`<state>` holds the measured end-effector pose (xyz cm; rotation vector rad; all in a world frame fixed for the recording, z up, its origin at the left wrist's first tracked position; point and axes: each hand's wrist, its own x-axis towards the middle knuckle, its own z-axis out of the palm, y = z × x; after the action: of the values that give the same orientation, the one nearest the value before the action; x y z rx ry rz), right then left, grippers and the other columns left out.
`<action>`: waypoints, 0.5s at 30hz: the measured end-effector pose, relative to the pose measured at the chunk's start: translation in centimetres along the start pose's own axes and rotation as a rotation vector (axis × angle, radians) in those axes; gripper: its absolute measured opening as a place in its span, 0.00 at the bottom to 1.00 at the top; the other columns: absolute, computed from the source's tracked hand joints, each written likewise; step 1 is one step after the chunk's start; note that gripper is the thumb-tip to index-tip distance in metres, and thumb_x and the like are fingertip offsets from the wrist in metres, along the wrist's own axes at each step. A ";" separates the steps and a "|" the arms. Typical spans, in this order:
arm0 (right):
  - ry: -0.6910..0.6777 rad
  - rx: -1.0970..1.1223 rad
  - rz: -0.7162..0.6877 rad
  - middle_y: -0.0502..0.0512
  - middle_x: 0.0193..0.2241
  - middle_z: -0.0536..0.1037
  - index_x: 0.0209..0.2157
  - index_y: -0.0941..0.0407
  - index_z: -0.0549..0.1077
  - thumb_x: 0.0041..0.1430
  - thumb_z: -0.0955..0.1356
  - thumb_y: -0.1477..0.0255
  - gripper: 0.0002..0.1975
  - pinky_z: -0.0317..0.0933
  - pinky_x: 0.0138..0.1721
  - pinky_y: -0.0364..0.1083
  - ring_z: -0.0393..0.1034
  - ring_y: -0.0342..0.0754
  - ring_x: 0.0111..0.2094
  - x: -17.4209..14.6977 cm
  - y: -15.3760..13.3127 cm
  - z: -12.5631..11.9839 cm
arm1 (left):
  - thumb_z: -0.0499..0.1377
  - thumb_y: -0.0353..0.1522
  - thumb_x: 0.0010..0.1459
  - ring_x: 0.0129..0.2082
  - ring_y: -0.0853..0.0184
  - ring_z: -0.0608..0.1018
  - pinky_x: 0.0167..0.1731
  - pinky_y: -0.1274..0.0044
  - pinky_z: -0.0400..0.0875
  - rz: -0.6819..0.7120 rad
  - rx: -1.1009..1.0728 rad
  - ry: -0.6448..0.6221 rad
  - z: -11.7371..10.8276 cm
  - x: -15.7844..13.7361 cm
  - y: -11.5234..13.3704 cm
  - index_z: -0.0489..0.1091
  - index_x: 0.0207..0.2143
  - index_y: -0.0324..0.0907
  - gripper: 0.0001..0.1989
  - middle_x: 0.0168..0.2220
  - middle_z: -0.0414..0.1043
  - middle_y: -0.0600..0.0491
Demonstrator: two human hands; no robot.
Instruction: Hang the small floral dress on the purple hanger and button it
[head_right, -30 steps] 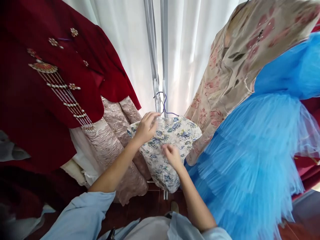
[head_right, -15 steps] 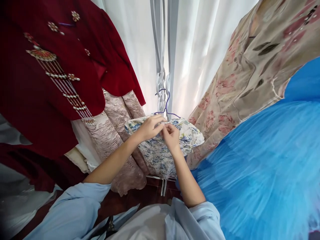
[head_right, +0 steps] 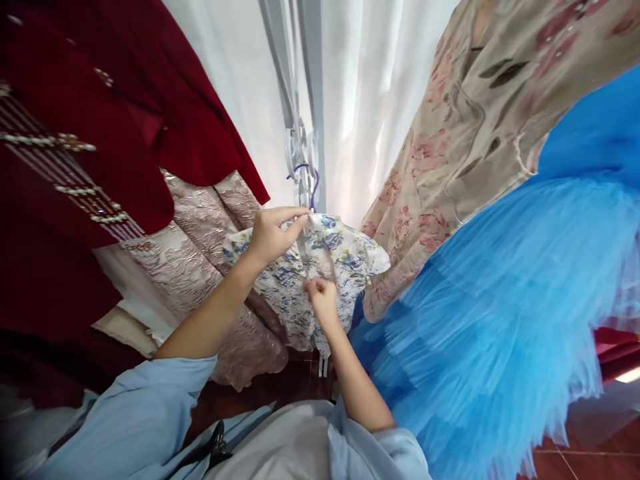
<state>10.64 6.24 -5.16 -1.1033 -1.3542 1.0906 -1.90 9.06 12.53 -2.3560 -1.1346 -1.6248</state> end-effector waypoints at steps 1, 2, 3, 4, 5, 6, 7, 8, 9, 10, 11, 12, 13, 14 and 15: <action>0.039 -0.034 0.078 0.46 0.12 0.63 0.16 0.55 0.67 0.54 0.66 0.59 0.19 0.51 0.23 0.42 0.57 0.42 0.18 -1.2 2.1 0.1 | 0.59 0.27 0.58 0.33 0.67 0.81 0.37 0.77 0.73 -0.019 0.000 -0.018 -0.3 -0.2 -0.3 0.81 0.39 0.40 0.11 0.34 0.82 0.51; 0.050 -0.048 0.118 0.47 0.12 0.62 0.15 0.55 0.66 0.53 0.66 0.58 0.19 0.50 0.23 0.43 0.56 0.42 0.18 -2.6 4.1 0.2 | 0.59 0.26 0.57 0.29 0.69 0.79 0.34 0.78 0.71 -0.043 -0.002 -0.040 -0.6 -0.6 -0.6 0.82 0.39 0.41 0.11 0.30 0.80 0.53; 0.051 -0.052 0.142 0.47 0.11 0.61 0.14 0.54 0.65 0.52 0.66 0.58 0.20 0.49 0.22 0.43 0.55 0.43 0.17 -3.9 5.9 0.2 | 0.59 0.24 0.55 0.25 0.71 0.75 0.30 0.78 0.69 -0.070 -0.013 -0.057 -0.9 -1.0 -1.1 0.82 0.38 0.41 0.12 0.26 0.77 0.55; 0.053 -0.053 0.164 0.47 0.10 0.60 0.13 0.54 0.64 0.51 0.66 0.57 0.20 0.49 0.22 0.43 0.54 0.43 0.16 -5.3 7.5 0.3 | 0.59 0.24 0.54 0.22 0.72 0.72 0.28 0.79 0.66 -0.101 -0.036 -0.060 -1.2 -1.5 -1.5 0.82 0.38 0.41 0.13 0.22 0.73 0.57; 0.055 -0.050 0.179 0.47 0.10 0.60 0.13 0.54 0.63 0.51 0.66 0.56 0.21 0.49 0.22 0.44 0.54 0.43 0.16 -6.5 8.8 0.3 | 0.59 0.23 0.53 0.20 0.73 0.69 0.26 0.79 0.64 -0.136 -0.073 -0.046 -1.7 -1.9 -2.1 0.81 0.37 0.41 0.13 0.19 0.69 0.59; 0.056 -0.044 0.191 0.47 0.10 0.60 0.13 0.53 0.64 0.51 0.67 0.55 0.21 0.50 0.22 0.44 0.54 0.43 0.16 -7.6 9.8 0.4 | 0.59 0.23 0.52 0.19 0.73 0.66 0.25 0.79 0.62 -0.179 -0.126 -0.015 -2.2 -2.2 -2.8 0.81 0.36 0.41 0.13 0.18 0.65 0.60; 0.057 -0.037 0.200 0.47 0.11 0.61 0.14 0.54 0.64 0.50 0.67 0.54 0.22 0.51 0.22 0.44 0.55 0.43 0.16 -8.5 10.5 0.6 | 0.60 0.23 0.50 0.18 0.74 0.64 0.23 0.79 0.60 -0.236 -0.202 0.038 -3.0 -2.3 -3.5 0.80 0.35 0.41 0.12 0.17 0.62 0.61; 0.058 -0.031 0.208 0.47 0.11 0.63 0.16 0.54 0.66 0.50 0.67 0.52 0.22 0.51 0.22 0.44 0.55 0.43 0.16 -9.2 11.0 0.7 | 0.61 0.23 0.48 0.18 0.74 0.63 0.22 0.80 0.59 -0.312 -0.306 0.106 -3.9 -2.4 -4.4 0.79 0.33 0.41 0.11 0.16 0.60 0.62; 0.063 -0.023 0.215 0.48 0.12 0.65 0.19 0.55 0.69 0.50 0.67 0.51 0.22 0.52 0.22 0.44 0.55 0.43 0.16 -9.8 11.4 0.8 | 0.62 0.22 0.45 0.17 0.74 0.62 0.21 0.80 0.58 -0.409 -0.434 0.179 -4.9 -2.3 -5.4 0.77 0.31 0.41 0.10 0.16 0.59 0.62; 0.073 -0.010 0.224 0.48 0.14 0.67 0.23 0.56 0.71 0.50 0.67 0.49 0.22 0.52 0.21 0.44 0.56 0.43 0.16 -10.4 11.8 0.9 | 0.62 0.21 0.43 0.17 0.75 0.61 0.20 0.81 0.57 -0.521 -0.583 0.244 -6.1 -2.3 -6.5 0.74 0.29 0.41 0.10 0.16 0.58 0.63; 0.088 0.008 0.238 0.48 0.15 0.69 0.27 0.57 0.73 0.50 0.67 0.49 0.23 0.52 0.21 0.44 0.55 0.43 0.16 -10.9 12.2 1.0 | 0.62 0.21 0.41 0.16 0.75 0.61 0.19 0.81 0.56 -0.637 -0.745 0.292 -7.3 -2.3 -7.7 0.70 0.27 0.41 0.10 0.16 0.57 0.63; 0.103 0.029 0.257 0.48 0.16 0.70 0.32 0.58 0.74 0.50 0.68 0.48 0.25 0.51 0.20 0.43 0.55 0.43 0.15 -11.4 12.7 1.1 | 0.62 0.21 0.40 0.15 0.76 0.59 0.17 0.82 0.55 -0.747 -0.903 0.321 -8.4 -2.4 -8.9 0.67 0.26 0.42 0.11 0.16 0.55 0.64; 0.117 0.050 0.280 0.48 0.17 0.71 0.35 0.58 0.74 0.49 0.68 0.47 0.27 0.51 0.19 0.43 0.55 0.43 0.15 -12.1 13.2 1.1 | 0.61 0.20 0.40 0.14 0.77 0.57 0.16 0.83 0.53 -0.841 -1.033 0.339 -9.5 -2.7 -9.9 0.64 0.25 0.42 0.11 0.15 0.52 0.65; 0.126 0.070 0.305 0.49 0.17 0.72 0.37 0.58 0.74 0.48 0.69 0.47 0.28 0.51 0.19 0.43 0.55 0.42 0.15 -12.9 13.9 1.1 | 0.61 0.20 0.40 0.13 0.78 0.55 0.15 0.84 0.52 -0.912 -1.117 0.361 -10.3 -3.1 -10.9 0.61 0.24 0.42 0.12 0.15 0.50 0.66; 0.132 0.084 0.333 0.49 0.18 0.72 0.37 0.58 0.73 0.47 0.70 0.47 0.28 0.50 0.18 0.43 0.55 0.42 0.15 -13.8 14.6 1.1 | 0.60 0.20 0.41 0.13 0.79 0.54 0.15 0.84 0.51 -0.967 -1.155 0.390 -10.8 -3.8 -11.6 0.60 0.24 0.42 0.13 0.15 0.49 0.66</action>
<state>10.96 -4.96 -21.82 -1.3451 -1.0335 1.2767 -17.94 10.80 10.21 -1.5684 -1.6093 -3.6499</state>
